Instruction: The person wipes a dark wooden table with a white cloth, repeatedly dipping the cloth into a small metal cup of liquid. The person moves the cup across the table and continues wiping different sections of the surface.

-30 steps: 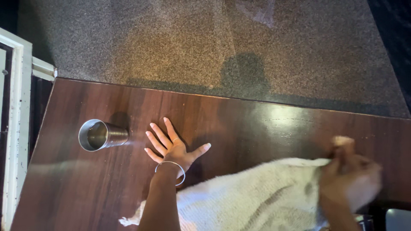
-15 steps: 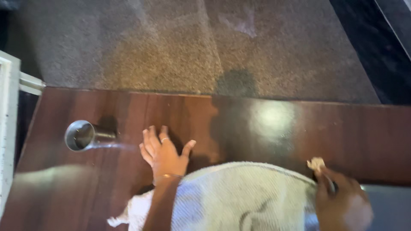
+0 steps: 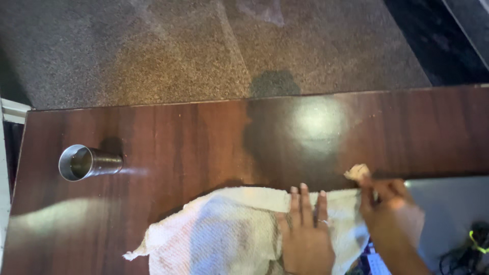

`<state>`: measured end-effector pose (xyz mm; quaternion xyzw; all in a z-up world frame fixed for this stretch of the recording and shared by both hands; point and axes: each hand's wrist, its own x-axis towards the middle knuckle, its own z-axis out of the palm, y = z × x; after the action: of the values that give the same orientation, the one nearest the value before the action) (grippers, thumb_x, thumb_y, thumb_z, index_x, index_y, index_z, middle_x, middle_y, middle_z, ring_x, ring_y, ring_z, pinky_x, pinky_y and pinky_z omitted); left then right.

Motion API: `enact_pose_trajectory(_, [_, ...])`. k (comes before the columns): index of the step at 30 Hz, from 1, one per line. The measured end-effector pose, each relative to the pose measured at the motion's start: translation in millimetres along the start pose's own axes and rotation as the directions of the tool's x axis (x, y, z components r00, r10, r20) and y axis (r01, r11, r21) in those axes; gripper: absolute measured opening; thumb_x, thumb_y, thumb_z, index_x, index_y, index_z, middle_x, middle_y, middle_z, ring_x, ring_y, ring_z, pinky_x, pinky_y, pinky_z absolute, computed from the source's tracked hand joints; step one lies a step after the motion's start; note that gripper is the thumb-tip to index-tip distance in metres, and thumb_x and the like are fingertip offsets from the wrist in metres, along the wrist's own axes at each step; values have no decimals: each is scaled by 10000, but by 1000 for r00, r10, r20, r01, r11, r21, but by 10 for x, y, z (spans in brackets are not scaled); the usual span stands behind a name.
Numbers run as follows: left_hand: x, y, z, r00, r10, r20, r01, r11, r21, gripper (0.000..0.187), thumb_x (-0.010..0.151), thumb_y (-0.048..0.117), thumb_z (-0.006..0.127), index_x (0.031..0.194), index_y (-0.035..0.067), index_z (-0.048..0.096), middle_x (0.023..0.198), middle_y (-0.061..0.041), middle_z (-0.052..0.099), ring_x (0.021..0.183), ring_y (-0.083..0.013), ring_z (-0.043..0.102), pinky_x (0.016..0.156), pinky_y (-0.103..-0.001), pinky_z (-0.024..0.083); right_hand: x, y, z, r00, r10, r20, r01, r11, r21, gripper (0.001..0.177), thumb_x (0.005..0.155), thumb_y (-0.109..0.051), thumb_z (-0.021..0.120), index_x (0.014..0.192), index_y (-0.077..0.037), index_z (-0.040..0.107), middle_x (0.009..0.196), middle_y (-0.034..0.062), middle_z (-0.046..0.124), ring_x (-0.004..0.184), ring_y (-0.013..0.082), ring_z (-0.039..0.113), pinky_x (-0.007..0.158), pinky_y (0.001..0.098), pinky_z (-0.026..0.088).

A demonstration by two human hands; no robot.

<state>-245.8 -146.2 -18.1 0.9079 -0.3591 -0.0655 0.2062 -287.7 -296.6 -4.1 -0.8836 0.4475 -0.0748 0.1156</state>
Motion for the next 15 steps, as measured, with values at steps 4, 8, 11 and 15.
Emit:
enact_pose_trajectory(4, [-418, -273, -42, 987, 31, -156, 0, 980, 197, 721, 842, 445, 626, 1470, 115, 497, 1511, -208, 436, 1359, -482, 395, 1019, -765, 232, 50, -101, 80, 977, -50, -208, 69, 994, 83, 107, 950, -205, 786, 1040, -147, 798, 966, 75, 688, 855, 296, 679, 774, 401, 551])
enact_pose_trajectory(8, [-966, -450, 395, 965, 93, -244, -23, 961, 275, 656, 855, 531, 654, 1403, 173, 620, 1260, -229, 594, 881, -467, 559, 742, -659, 477, -86, -336, 162, 963, -119, -241, 181, 951, 252, 130, 913, -113, 746, 1038, -117, 779, 1103, 87, 708, 942, 275, 680, 790, 376, 561])
enact_pose_trajectory(11, [-1288, -439, 785, 972, 67, -226, -30, 986, 166, 555, 883, 488, 690, 1344, 180, 665, 1159, -236, 646, 813, -409, 642, 680, -596, 548, -236, -429, 138, 902, -369, -223, 412, 890, 195, 305, 842, -44, 679, 1121, -101, 788, 1192, 93, 717, 1009, 283, 685, 845, 381, 579])
enact_pose_trajectory(15, [-1220, -350, 666, 993, -7, -120, 9, 1000, 16, 524, 907, 384, 668, 1378, 156, 643, 1315, -260, 568, 1099, -487, 598, 831, -584, 556, -108, -217, 136, 903, -422, -84, 430, 888, 163, 263, 877, -47, 668, 1108, -91, 784, 1125, 96, 741, 1014, 276, 707, 862, 384, 577])
